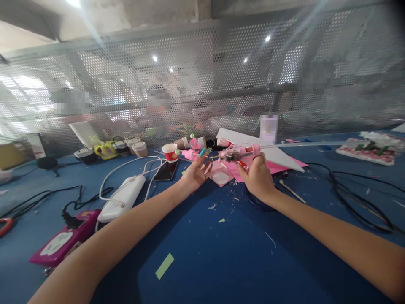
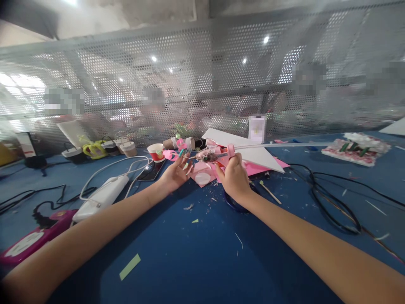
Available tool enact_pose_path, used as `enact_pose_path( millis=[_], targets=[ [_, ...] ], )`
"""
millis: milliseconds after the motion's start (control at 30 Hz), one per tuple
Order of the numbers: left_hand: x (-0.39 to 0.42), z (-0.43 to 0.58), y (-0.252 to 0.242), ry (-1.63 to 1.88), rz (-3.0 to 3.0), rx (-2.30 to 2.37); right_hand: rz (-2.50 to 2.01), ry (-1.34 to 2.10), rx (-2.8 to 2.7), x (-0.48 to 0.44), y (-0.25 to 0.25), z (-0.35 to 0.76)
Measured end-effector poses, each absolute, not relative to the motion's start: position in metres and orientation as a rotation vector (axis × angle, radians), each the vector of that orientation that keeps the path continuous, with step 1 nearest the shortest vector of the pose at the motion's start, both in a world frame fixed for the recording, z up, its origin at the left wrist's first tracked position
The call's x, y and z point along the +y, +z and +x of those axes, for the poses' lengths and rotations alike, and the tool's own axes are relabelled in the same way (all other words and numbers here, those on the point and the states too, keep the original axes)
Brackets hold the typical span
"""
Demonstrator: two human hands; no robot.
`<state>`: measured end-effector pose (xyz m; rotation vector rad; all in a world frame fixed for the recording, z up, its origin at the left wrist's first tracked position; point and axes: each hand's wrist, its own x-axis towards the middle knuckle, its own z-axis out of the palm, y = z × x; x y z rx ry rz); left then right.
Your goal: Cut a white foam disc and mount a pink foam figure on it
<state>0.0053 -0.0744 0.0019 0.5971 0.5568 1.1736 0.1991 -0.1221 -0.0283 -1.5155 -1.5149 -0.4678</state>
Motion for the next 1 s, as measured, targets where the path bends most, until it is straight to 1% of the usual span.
enact_pose_path(
  millis=[233, 533, 767, 1000],
  targets=[
    [-0.068, 0.007, -0.001, 1.282, 0.806, 0.671, -1.569, -0.557, -1.528, -0.126, -0.023, 0.206],
    [-0.072, 0.013, -0.012, 1.257, 0.986, 0.689, -1.666, -0.696, -1.667, -0.139, -0.028, 0.234],
    [-0.073, 0.013, -0.020, 1.178, 1.193, 0.685, -1.547, -0.739, -1.798, -0.133, -0.031, 0.242],
    [-0.074, 0.014, -0.016, 1.224, 1.135, 0.750, -1.473, -0.739, -1.883, -0.130, -0.031, 0.244]
  ],
)
